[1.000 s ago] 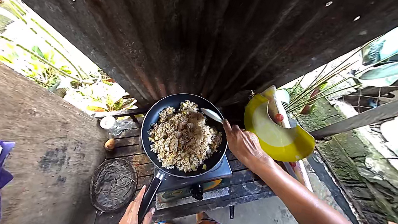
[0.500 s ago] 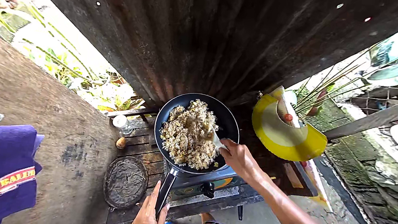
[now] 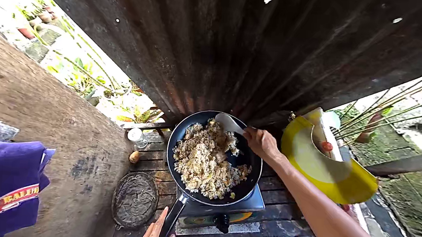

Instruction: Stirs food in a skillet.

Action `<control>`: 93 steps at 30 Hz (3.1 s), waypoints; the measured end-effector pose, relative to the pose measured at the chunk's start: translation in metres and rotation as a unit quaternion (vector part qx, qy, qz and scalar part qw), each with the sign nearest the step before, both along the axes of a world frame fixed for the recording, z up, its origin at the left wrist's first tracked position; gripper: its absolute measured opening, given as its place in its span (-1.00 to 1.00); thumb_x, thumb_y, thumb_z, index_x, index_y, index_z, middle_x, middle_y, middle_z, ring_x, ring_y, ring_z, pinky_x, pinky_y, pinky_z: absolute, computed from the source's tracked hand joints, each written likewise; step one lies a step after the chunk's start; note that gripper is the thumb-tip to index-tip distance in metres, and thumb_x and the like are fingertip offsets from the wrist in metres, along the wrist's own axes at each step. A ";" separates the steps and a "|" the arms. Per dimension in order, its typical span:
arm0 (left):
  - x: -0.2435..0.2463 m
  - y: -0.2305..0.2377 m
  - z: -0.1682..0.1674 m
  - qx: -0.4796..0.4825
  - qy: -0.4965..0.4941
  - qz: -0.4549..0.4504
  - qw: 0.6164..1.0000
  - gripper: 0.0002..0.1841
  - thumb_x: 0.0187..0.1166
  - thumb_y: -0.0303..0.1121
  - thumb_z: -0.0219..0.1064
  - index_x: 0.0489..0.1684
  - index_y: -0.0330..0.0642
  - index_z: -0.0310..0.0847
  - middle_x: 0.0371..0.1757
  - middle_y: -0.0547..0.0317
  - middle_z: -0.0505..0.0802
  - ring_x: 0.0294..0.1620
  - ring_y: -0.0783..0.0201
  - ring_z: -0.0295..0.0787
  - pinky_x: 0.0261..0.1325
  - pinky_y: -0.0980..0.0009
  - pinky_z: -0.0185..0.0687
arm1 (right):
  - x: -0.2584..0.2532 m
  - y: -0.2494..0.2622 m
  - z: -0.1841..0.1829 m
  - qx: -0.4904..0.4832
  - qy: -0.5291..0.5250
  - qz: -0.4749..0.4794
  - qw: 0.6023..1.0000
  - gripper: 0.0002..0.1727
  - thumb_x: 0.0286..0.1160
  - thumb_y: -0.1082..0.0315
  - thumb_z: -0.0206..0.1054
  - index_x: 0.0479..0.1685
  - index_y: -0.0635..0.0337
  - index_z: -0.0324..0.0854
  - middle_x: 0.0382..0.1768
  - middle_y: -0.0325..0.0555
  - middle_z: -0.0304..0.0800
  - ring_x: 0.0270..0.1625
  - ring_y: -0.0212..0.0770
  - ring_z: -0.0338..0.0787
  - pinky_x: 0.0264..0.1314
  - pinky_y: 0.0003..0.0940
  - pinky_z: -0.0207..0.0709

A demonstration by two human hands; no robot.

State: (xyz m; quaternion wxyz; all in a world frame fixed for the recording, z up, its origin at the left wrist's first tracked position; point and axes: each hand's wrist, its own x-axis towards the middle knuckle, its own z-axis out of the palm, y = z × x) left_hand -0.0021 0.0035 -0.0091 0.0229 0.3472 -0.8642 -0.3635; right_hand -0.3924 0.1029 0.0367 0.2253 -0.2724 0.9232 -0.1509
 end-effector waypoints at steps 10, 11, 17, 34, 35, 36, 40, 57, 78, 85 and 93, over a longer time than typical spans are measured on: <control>0.000 0.001 -0.001 -0.003 0.006 0.010 1.000 -0.39 0.55 -0.35 0.41 0.63 -0.34 0.46 0.20 -0.29 0.84 0.11 -0.28 0.85 0.19 -0.26 0.68 | 0.044 0.033 0.018 -0.115 0.109 0.145 0.977 -0.67 0.78 0.30 0.16 0.23 0.19 0.80 -0.13 0.23 0.90 -0.05 0.36 0.86 0.00 0.40 0.57; 0.000 0.001 -0.001 -0.002 0.006 0.011 1.000 -0.39 0.55 -0.35 0.41 0.63 -0.34 0.47 0.19 -0.30 0.84 0.11 -0.28 0.85 0.19 -0.26 0.68 | 0.044 0.034 0.018 -0.144 0.172 0.157 0.962 -0.70 0.73 0.35 0.21 0.15 0.20 0.83 -0.12 0.25 0.91 -0.03 0.40 0.86 -0.01 0.41 0.60; 0.001 0.002 -0.001 -0.006 -0.006 0.018 1.000 -0.38 0.55 -0.33 0.41 0.66 -0.25 0.46 0.16 -0.27 0.85 0.06 -0.25 0.87 0.13 -0.25 0.70 | -0.008 -0.019 0.016 -0.036 0.166 0.110 0.979 -0.71 0.77 0.39 0.17 0.18 0.24 0.79 0.00 0.36 0.86 0.18 0.44 0.77 0.33 0.43 0.38; 0.000 0.003 -0.002 -0.019 -0.005 0.026 0.999 -0.38 0.50 -0.32 0.43 0.64 -0.21 0.51 0.13 -0.22 0.88 0.03 -0.24 0.88 0.06 -0.28 0.71 | 0.022 0.044 -0.029 -0.225 0.319 0.353 0.850 -0.63 0.54 0.53 0.15 0.07 0.07 0.87 -0.30 0.17 0.83 -0.23 0.25 0.85 -0.25 0.10 0.68; 0.000 0.003 -0.002 -0.019 -0.004 0.027 0.999 -0.38 0.50 -0.32 0.43 0.63 -0.21 0.51 0.13 -0.22 0.87 0.04 -0.25 0.88 0.06 -0.29 0.71 | 0.026 0.053 -0.023 -0.229 0.339 0.350 0.843 -0.62 0.56 0.51 0.12 0.05 0.05 0.87 -0.32 0.13 0.82 -0.26 0.21 0.84 -0.28 0.04 0.66; 0.000 0.003 -0.002 -0.019 -0.002 0.027 0.999 -0.38 0.51 -0.33 0.42 0.63 -0.22 0.51 0.15 -0.23 0.87 0.04 -0.25 0.88 0.07 -0.29 0.70 | 0.031 0.060 -0.016 -0.231 0.351 0.348 0.838 -0.61 0.59 0.49 0.10 0.04 0.02 0.88 -0.33 0.10 0.81 -0.28 0.17 0.83 -0.30 -0.01 0.64; 0.000 0.003 -0.004 -0.023 0.004 0.025 0.999 -0.40 0.52 -0.32 0.41 0.62 -0.24 0.52 0.16 -0.23 0.87 0.06 -0.23 0.88 0.10 -0.28 0.71 | 0.053 0.074 -0.005 -0.192 0.350 0.358 0.844 -0.63 0.47 0.50 0.13 -0.07 0.00 0.89 -0.42 0.02 0.77 -0.35 0.10 0.81 -0.39 -0.08 0.61; 0.000 0.004 -0.002 -0.027 0.002 0.020 0.999 -0.40 0.54 -0.34 0.40 0.62 -0.28 0.50 0.17 -0.27 0.86 0.08 -0.28 0.87 0.14 -0.29 0.69 | 0.020 0.031 0.004 0.068 0.247 0.100 0.961 -0.65 0.74 0.52 0.04 0.29 0.37 0.67 0.04 0.48 0.78 0.06 0.53 0.79 -0.04 0.36 0.57; 0.001 0.005 -0.006 -0.045 -0.003 0.032 0.998 -0.39 0.48 -0.33 0.43 0.61 -0.16 0.55 0.11 -0.15 0.89 0.00 -0.17 0.90 0.01 -0.22 0.75 | 0.004 -0.093 0.001 -0.059 0.148 0.460 0.874 -0.72 0.72 0.35 0.21 0.16 0.04 0.84 -0.07 0.17 0.85 0.09 0.25 0.81 0.17 0.24 0.58; 0.000 0.004 -0.006 -0.043 0.004 0.028 0.999 -0.39 0.47 -0.34 0.44 0.61 -0.18 0.55 0.13 -0.16 0.89 0.02 -0.18 0.90 0.01 -0.23 0.75 | -0.001 -0.011 0.022 -0.168 0.278 0.468 0.822 -0.74 0.54 0.46 0.24 -0.10 0.09 0.88 -0.43 0.10 0.75 -0.28 0.20 0.81 -0.22 0.12 0.65; 0.000 0.003 -0.003 -0.028 -0.007 0.029 0.999 -0.39 0.51 -0.33 0.43 0.64 -0.18 0.52 0.12 -0.21 0.88 0.02 -0.23 0.89 0.06 -0.26 0.72 | -0.040 -0.007 0.016 0.027 0.222 0.189 0.956 -0.74 0.74 0.33 0.21 0.04 0.22 0.80 -0.27 0.33 0.84 -0.17 0.44 0.83 -0.22 0.37 0.53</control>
